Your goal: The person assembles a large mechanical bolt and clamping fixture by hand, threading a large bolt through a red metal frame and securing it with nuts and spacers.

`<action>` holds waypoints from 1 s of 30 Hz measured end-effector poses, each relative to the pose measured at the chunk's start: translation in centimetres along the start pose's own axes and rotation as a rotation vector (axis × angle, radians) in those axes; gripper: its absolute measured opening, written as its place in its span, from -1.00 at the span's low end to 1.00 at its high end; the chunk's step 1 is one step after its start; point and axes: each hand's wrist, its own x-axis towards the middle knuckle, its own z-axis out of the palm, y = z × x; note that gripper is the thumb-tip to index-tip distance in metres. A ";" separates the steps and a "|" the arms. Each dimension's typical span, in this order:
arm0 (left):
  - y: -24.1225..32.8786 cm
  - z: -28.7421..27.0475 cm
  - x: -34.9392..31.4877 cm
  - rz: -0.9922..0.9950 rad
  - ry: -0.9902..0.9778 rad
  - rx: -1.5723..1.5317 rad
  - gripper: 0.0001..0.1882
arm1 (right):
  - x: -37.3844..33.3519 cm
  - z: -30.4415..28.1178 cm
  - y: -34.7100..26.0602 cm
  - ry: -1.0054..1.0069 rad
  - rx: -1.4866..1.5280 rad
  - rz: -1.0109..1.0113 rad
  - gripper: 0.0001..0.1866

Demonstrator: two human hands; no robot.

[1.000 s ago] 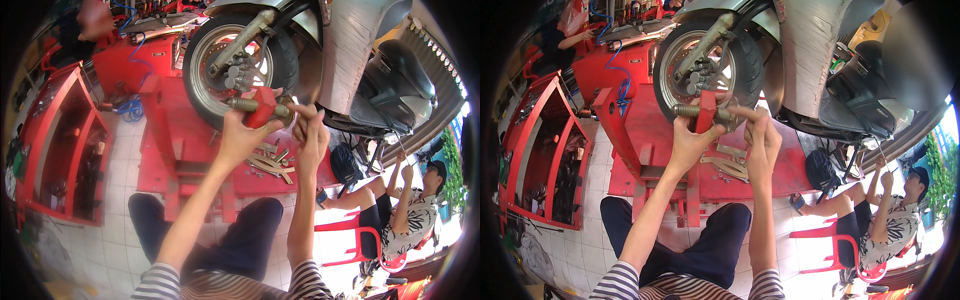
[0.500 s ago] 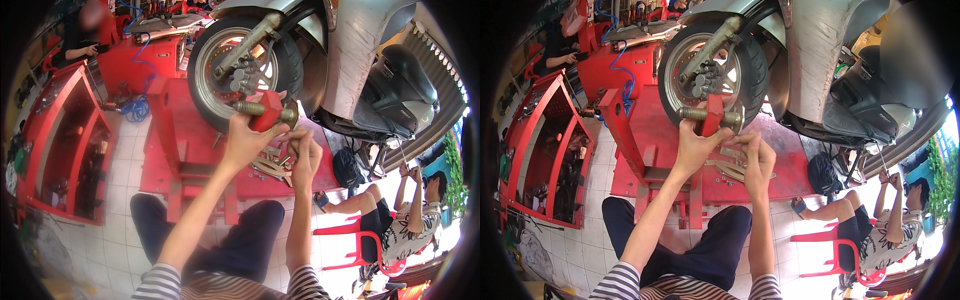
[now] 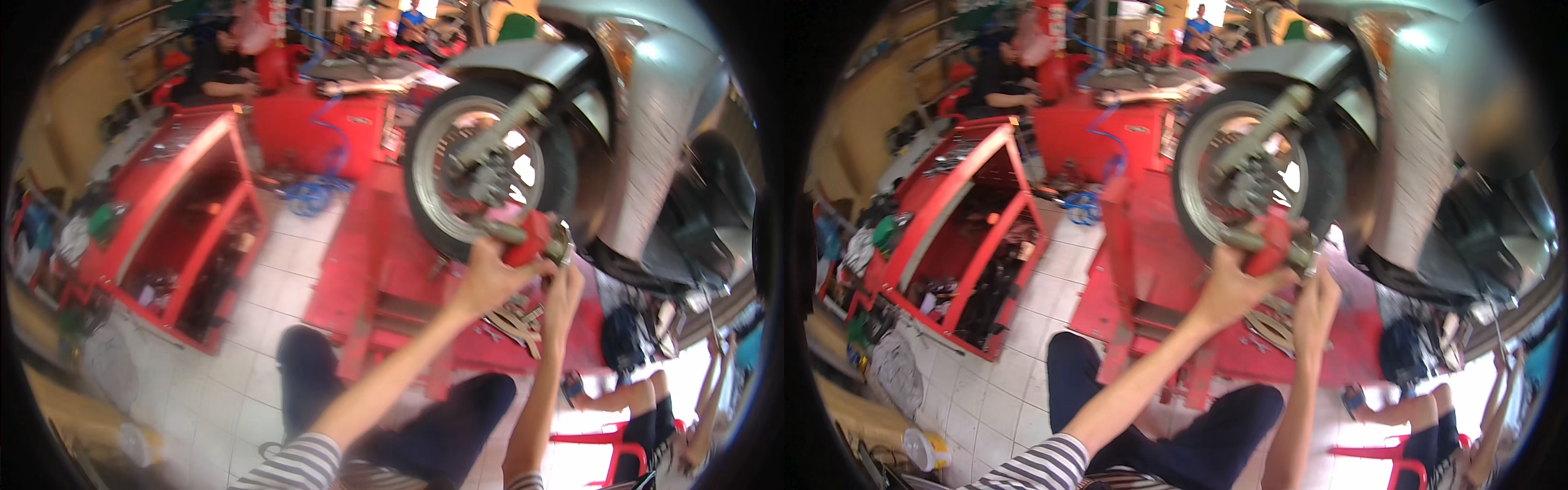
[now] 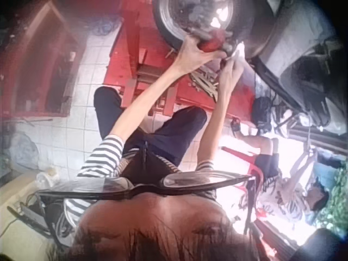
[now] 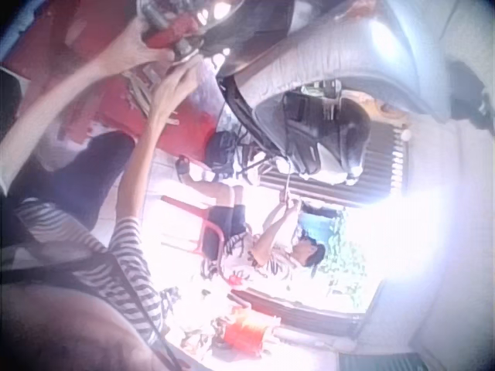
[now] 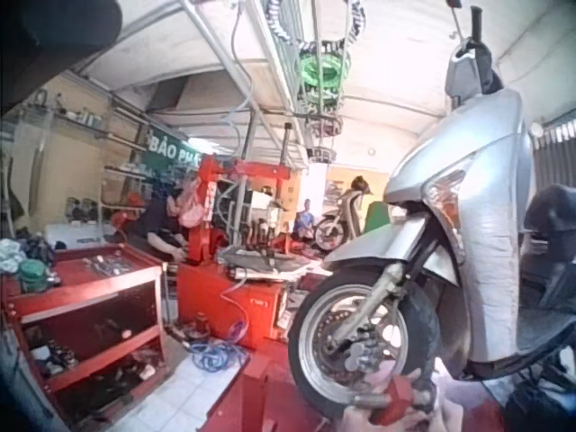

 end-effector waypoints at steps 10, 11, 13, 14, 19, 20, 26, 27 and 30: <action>-1.2 -0.2 -0.1 0.146 0.025 0.119 -0.43 | -1.0 -0.7 -4.6 0.068 0.261 -0.180 -0.47; -1.1 -0.1 0.0 0.126 0.014 0.104 -0.43 | -0.6 -0.6 -5.0 0.080 0.269 -0.167 -0.48; -1.0 0.0 0.1 0.131 0.017 0.093 -0.41 | 0.1 -0.6 -5.5 0.079 0.258 -0.134 -0.52; -0.9 0.0 0.1 0.134 0.019 0.091 -0.40 | 0.5 -0.4 -5.6 0.071 0.228 -0.110 -0.52; -0.5 0.0 -0.1 0.067 -0.001 0.063 -0.40 | 0.8 0.3 -2.9 0.033 0.114 -0.010 -0.57; -0.1 0.2 0.1 0.033 -0.024 0.024 -0.42 | 0.5 0.0 -1.9 0.027 0.081 -0.017 -0.57; -1.4 -0.1 0.3 0.100 -0.030 0.066 -0.43 | -2.7 -1.1 -3.0 0.000 0.325 -0.056 -0.49; -1.2 -0.1 0.3 0.102 -0.005 0.052 -0.42 | -2.6 -1.1 -3.9 -0.014 0.346 -0.084 -0.50; -0.9 0.0 0.3 0.037 -0.004 0.034 -0.42 | -1.2 -1.2 -6.0 0.008 0.226 -0.134 -0.54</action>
